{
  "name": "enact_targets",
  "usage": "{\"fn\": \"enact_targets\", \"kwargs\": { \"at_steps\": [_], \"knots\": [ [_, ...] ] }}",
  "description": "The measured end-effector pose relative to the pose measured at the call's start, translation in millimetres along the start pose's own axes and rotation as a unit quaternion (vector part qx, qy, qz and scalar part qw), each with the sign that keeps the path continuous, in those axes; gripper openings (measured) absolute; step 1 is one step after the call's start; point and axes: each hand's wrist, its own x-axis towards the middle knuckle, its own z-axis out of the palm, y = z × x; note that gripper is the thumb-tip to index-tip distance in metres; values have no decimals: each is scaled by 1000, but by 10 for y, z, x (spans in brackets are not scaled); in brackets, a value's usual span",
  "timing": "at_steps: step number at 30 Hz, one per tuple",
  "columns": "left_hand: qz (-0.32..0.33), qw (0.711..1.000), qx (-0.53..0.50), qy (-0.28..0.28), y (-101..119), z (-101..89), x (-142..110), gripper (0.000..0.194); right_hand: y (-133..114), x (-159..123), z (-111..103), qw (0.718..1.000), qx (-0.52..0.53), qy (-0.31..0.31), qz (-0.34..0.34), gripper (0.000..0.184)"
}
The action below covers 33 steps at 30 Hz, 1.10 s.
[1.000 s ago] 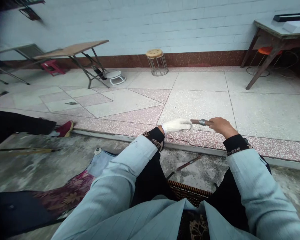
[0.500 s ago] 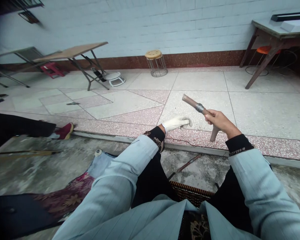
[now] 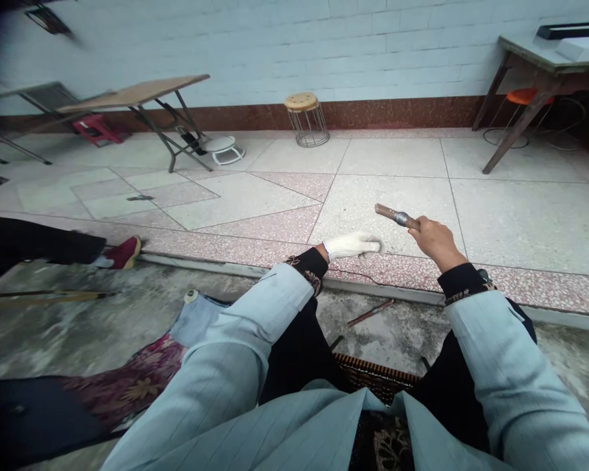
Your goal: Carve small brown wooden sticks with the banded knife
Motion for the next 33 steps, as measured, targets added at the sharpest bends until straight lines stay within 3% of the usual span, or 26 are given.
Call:
{"fn": "enact_targets", "kwargs": {
  "at_steps": [4,6,8,10,12,13,15,17,19,21,22,25,33],
  "knots": [
    [16,999,21,38,79,-5,-62,16,22,-4,-12,988,-10,-128,-82,41],
    [10,999,25,32,81,-7,-53,15,37,-21,-11,971,14,-197,-135,34],
    [0,1000,22,17,65,0,-20,11,43,-49,-17,940,54,-279,-191,30],
    [-2,1000,14,10,43,13,18,11,39,-80,-40,890,132,-357,-249,36],
    [7,1000,7,9,21,21,49,14,30,-112,-84,841,228,-395,-291,45],
    [11,1000,4,9,8,21,62,16,25,-127,-112,826,273,-393,-297,47],
    [22,1000,-3,13,-29,14,83,23,17,-149,-168,825,354,-345,-275,44],
    [46,998,-30,16,-88,2,108,30,8,-154,-206,824,458,-247,-224,38],
    [70,995,-64,12,-158,-10,138,35,0,-136,-216,807,558,-121,-153,38],
    [75,994,-80,4,-213,-15,159,37,3,-95,-201,790,608,-14,-81,42],
    [68,995,-78,1,-225,-15,161,37,10,-69,-187,795,604,22,-49,43],
    [49,997,-67,-2,-182,-4,123,34,59,13,-125,840,538,70,9,39],
    [20,999,-27,-19,88,22,-35,22,193,96,43,954,288,68,48,35]
  ]
}}
